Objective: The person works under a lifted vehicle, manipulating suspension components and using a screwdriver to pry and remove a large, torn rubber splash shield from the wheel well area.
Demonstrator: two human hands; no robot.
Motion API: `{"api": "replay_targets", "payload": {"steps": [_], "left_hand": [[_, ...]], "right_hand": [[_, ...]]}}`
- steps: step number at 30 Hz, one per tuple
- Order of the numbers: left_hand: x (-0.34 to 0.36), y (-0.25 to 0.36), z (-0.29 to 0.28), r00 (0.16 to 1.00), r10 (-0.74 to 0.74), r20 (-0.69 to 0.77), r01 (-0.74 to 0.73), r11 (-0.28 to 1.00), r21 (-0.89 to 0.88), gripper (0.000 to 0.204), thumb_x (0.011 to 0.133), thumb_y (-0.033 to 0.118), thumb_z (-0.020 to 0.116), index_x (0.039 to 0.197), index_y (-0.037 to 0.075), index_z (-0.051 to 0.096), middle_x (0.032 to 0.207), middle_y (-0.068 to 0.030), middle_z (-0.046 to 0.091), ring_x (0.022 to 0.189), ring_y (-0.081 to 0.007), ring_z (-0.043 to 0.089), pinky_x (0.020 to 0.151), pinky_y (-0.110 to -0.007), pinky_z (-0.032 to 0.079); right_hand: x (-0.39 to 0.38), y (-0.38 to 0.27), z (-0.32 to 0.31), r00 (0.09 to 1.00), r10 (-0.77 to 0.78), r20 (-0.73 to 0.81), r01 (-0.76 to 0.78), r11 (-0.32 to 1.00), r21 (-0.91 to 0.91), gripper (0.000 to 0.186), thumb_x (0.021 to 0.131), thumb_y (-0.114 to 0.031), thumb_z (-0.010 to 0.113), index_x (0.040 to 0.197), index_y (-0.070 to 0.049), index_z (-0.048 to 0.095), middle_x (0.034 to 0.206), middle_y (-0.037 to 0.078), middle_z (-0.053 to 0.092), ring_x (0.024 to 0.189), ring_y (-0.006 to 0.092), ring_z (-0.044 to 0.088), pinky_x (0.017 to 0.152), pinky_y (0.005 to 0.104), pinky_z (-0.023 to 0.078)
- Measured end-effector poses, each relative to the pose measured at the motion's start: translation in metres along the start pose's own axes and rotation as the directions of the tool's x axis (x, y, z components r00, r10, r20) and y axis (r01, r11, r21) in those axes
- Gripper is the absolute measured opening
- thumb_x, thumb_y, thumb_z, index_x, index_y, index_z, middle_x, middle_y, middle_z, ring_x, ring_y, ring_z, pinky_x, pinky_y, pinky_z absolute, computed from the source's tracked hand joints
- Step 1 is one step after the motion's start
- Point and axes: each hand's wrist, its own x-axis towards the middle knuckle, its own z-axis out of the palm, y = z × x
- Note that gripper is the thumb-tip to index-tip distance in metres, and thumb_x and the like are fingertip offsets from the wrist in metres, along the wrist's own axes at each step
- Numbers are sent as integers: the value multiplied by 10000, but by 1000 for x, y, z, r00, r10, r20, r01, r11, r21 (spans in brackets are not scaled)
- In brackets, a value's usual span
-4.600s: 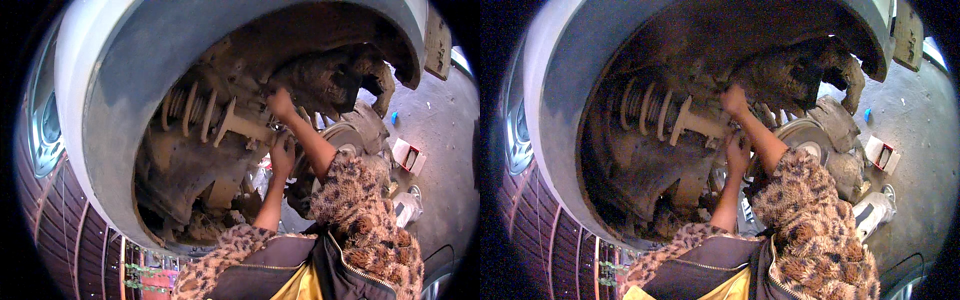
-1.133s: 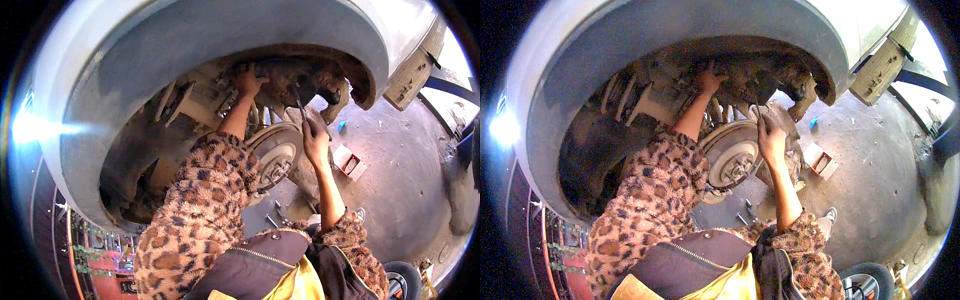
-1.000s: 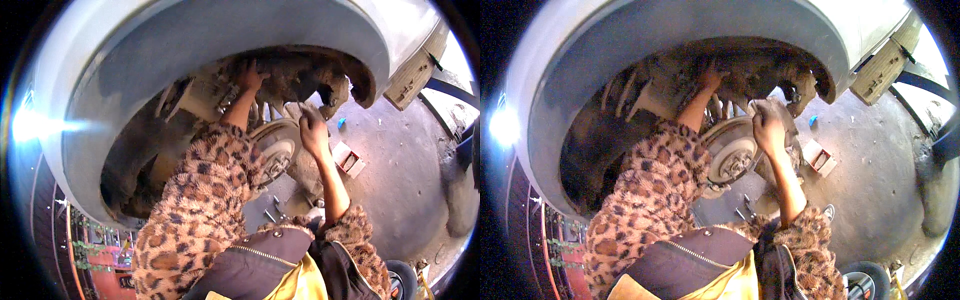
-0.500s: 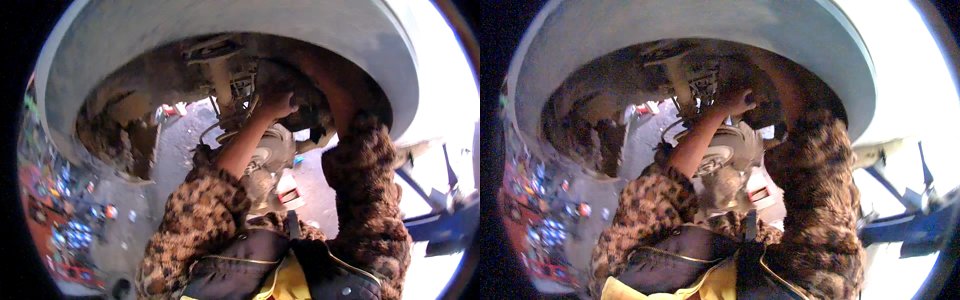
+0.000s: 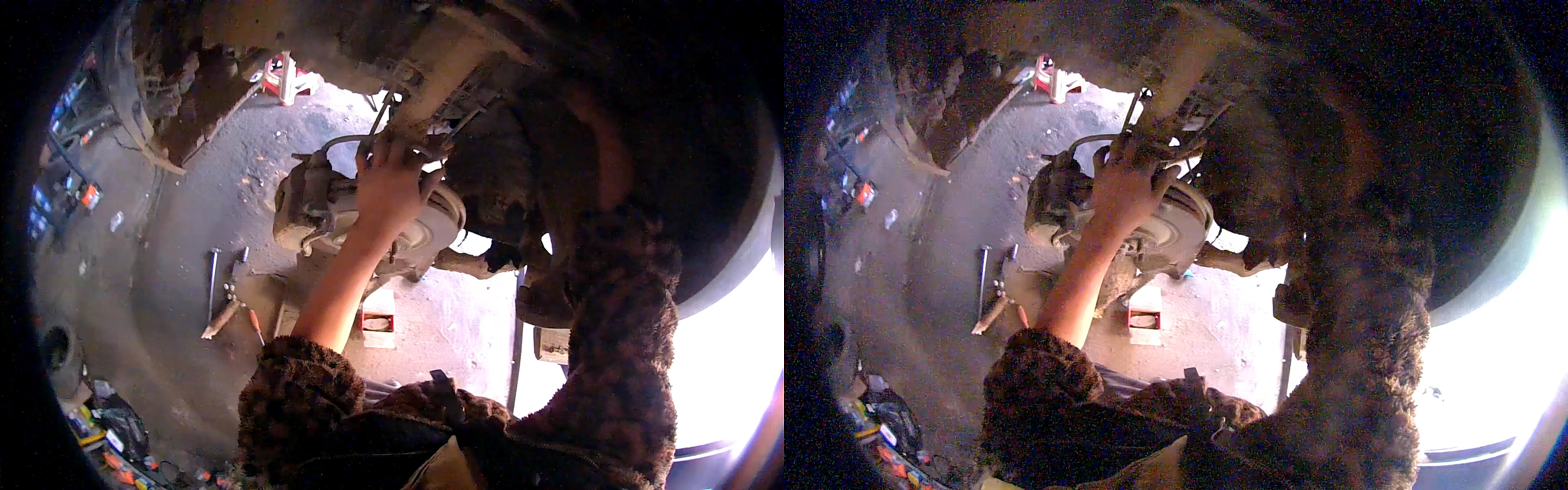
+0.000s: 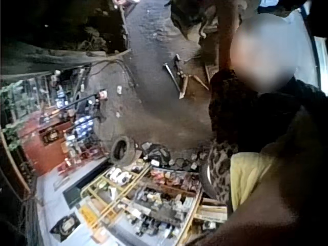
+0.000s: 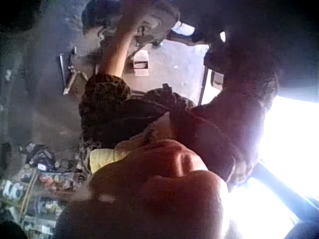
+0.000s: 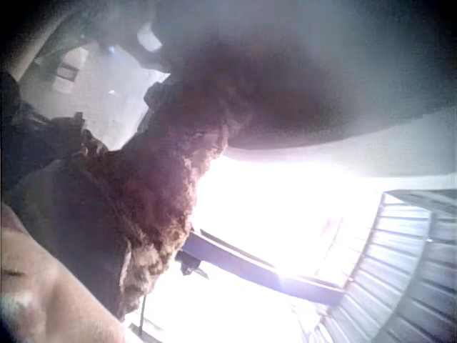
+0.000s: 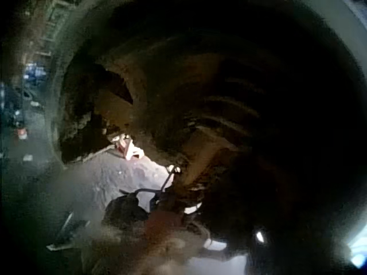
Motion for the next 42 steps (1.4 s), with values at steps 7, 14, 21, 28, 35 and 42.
{"api": "replay_targets", "payload": {"steps": [7, 14, 21, 28, 35, 42], "left_hand": [[2, 6, 4, 996, -70, -53, 64, 992, -111, 427, 893, 463, 594, 1097, 108, 714, 1262, -157, 577, 1248, -374, 469, 988, -589, 380], [4, 1, 7, 990, -110, -90, 93, 979, -183, 390, 902, 402, 589, 967, 52, 750, 1268, -183, 562, 1287, -382, 425, 1033, -602, 334], [5, 3, 5, 989, -129, -66, 113, 972, -208, 353, 884, 387, 614, 940, 67, 752, 1285, -171, 564, 1293, -372, 425, 1055, -596, 314], [7, 3, 4, 983, -172, -64, 154, 962, -224, 282, 860, 348, 659, 950, 94, 743, 1270, -163, 573, 1289, -349, 441, 1060, -573, 327], [8, 4, 2, 979, -201, -28, 191, 957, -217, 255, 849, 351, 679, 925, 116, 745, 1269, -153, 574, 1285, -348, 443, 1054, -572, 333], [8, 4, 3, 981, -185, -49, 170, 959, -227, 249, 849, 346, 685, 910, 111, 743, 1264, -156, 574, 1284, -352, 445, 1044, -584, 342]], "right_hand": [[31, 16, -18, 998, -45, 39, 50, 990, -129, 341, 886, -352, 611, 1182, -195, 672, 1106, 168, 656, 1001, 381, 637, 866, 499, 522], [78, 9, -21, 996, -88, -8, 86, 982, -166, 351, 885, -369, 612, 1185, -195, 666, 1132, 154, 647, 1018, 371, 631, 874, 496, 521], [81, 7, -21, 995, -102, -5, 99, 975, -197, 361, 883, -385, 613, 1187, -195, 661, 1158, 141, 638, 1035, 361, 625, 882, 493, 520], [94, 6, -10, 991, -129, -20, 121, 966, -229, 372, 882, -402, 614, 1189, -195, 656, 1184, 127, 629, 1051, 351, 619, 890, 489, 520], [112, 10, 2, 990, -130, -57, 112, 961, -251, 384, 881, -418, 615, 1191, -195, 650, 1210, 114, 619, 1068, 340, 613, 897, 486, 519], [113, -1, 6, 998, -57, 3, 56, 964, -260, 420, 910, -453, 584, 1252, -213, 622, 1300, 94, 591, 1143, 328, 587, 932, 481, 508]]}}
